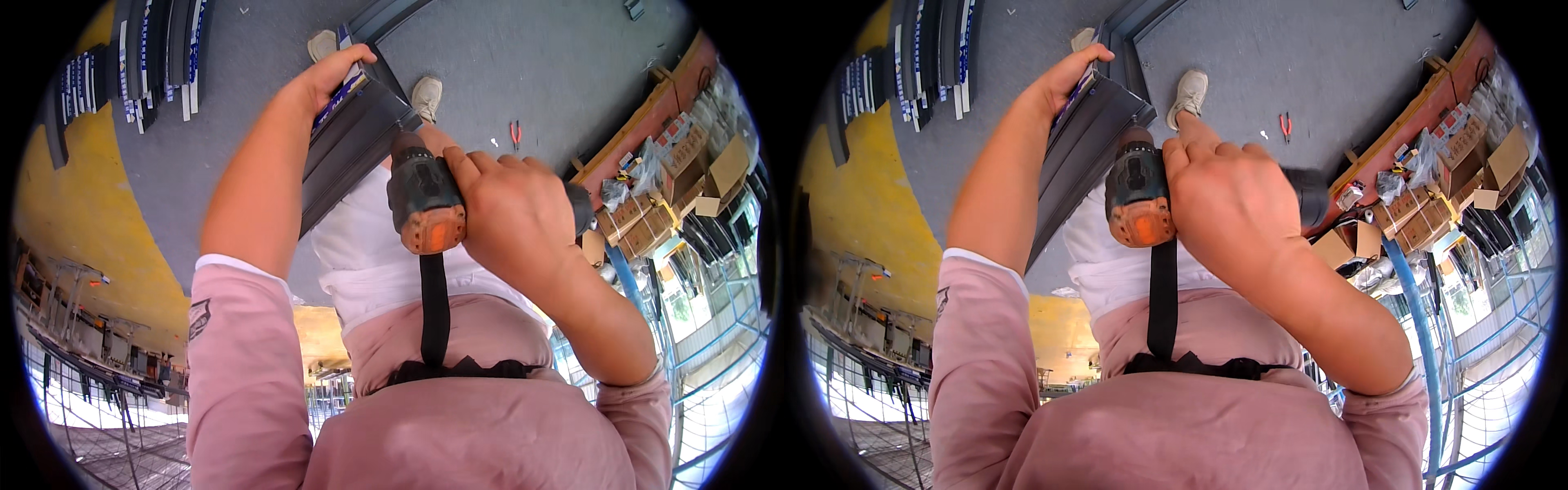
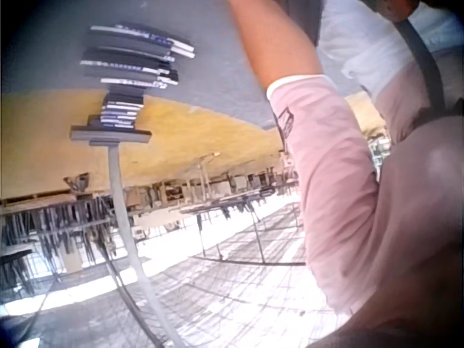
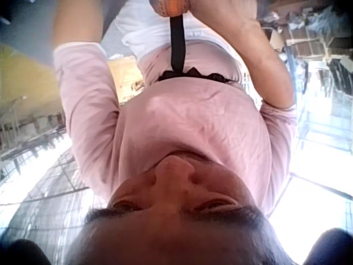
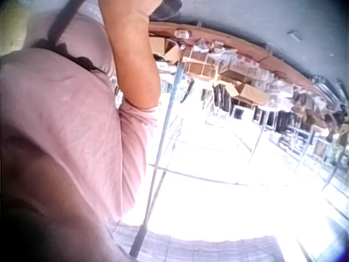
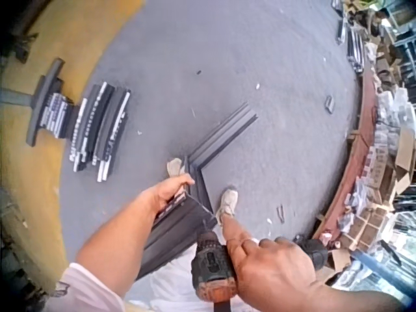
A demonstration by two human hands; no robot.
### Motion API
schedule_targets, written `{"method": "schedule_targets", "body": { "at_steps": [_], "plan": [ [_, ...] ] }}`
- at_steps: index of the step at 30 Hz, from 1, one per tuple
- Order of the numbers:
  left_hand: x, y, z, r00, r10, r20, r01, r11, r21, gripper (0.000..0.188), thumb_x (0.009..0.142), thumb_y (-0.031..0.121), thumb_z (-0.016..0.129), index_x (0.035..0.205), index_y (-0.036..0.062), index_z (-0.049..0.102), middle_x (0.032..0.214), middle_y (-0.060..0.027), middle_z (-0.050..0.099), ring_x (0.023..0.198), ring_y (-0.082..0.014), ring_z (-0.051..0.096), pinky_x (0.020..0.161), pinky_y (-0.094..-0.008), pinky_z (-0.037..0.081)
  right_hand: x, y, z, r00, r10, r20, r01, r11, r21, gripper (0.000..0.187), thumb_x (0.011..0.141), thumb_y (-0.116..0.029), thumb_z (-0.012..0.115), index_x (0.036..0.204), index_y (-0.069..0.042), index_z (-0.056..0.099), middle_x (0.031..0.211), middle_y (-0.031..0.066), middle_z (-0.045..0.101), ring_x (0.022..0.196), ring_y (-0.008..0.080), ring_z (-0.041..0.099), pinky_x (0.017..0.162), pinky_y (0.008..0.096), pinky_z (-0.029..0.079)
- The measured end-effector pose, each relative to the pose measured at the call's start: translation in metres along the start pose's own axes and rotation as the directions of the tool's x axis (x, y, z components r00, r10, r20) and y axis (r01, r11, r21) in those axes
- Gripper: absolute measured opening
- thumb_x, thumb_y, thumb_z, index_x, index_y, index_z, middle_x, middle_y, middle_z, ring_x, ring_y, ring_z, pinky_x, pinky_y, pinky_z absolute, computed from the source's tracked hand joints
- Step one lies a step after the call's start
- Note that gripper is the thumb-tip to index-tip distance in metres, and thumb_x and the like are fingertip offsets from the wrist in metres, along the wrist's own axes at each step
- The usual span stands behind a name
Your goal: The person assembles a window frame using metal profiles and a cordless drill. They align the profiles, insert screws, and tighten them to form a rectangular structure. The person handles the frame parts on the floor and occasionally stands to adjust the assembly.
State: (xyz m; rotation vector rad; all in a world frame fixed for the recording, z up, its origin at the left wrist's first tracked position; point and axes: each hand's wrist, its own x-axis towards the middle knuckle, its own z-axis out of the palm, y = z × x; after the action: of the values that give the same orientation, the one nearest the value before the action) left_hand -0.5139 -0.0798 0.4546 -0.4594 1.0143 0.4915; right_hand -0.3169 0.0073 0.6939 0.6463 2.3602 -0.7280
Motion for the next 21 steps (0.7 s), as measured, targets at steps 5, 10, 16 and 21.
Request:
{"method": "schedule_targets", "body": {
  "at_steps": [5,10,16,21],
  "plan": [
    [0.011,0.002,-0.012,1.000,-0.017,0.002,0.017,0.999,0.051,0.046,0.080,0.044,0.065,0.080,-0.0020,0.069,0.068,-0.0141,0.070,0.054,-0.0236,0.065,0.054,-0.0368,0.057,0.000,0.001,-0.011,0.999,-0.033,0.007,0.033,0.999,-0.002,0.044,0.070,-0.006,0.068,0.114,-0.008,0.061,0.090,0.0061,0.067,0.076,0.0270,0.065,0.068,0.0376,0.049],
    [0.008,-0.003,-0.009,0.999,-0.027,-0.027,0.028,0.997,0.074,0.062,0.084,0.059,0.064,0.101,-0.0010,0.069,0.085,-0.0160,0.072,0.069,-0.0245,0.068,0.068,-0.0395,0.058,-0.012,0.016,-0.026,0.997,-0.079,0.015,0.077,0.993,0.090,0.052,0.065,-0.006,0.070,0.116,-0.005,0.062,0.091,0.0090,0.068,0.075,0.0285,0.065,0.067,0.0381,0.049],
    [-0.004,-0.014,-0.001,0.875,0.266,-0.403,-0.096,0.914,0.395,0.086,0.089,0.074,0.047,0.119,-0.0047,0.064,0.107,-0.0185,0.071,0.090,-0.0327,0.069,0.093,-0.0431,0.050,-0.062,0.078,-0.014,0.975,0.164,-0.149,-0.087,0.901,0.425,0.052,0.072,-0.009,0.070,0.123,-0.008,0.062,0.098,0.0157,0.070,0.085,0.0351,0.067,0.072,0.0418,0.053],
    [-0.023,-0.024,-0.036,0.565,0.656,-0.501,-0.090,0.652,0.753,0.049,0.104,0.033,0.034,0.131,-0.0026,0.054,0.094,-0.0133,0.071,0.075,-0.0249,0.067,0.076,-0.0423,0.053,-0.113,0.170,0.043,0.795,0.596,0.111,-0.594,0.731,0.335,0.047,0.078,-0.020,0.069,0.124,-0.011,0.062,0.095,0.0202,0.069,0.091,0.0394,0.066,0.077,0.0450,0.053]
  ]
}}
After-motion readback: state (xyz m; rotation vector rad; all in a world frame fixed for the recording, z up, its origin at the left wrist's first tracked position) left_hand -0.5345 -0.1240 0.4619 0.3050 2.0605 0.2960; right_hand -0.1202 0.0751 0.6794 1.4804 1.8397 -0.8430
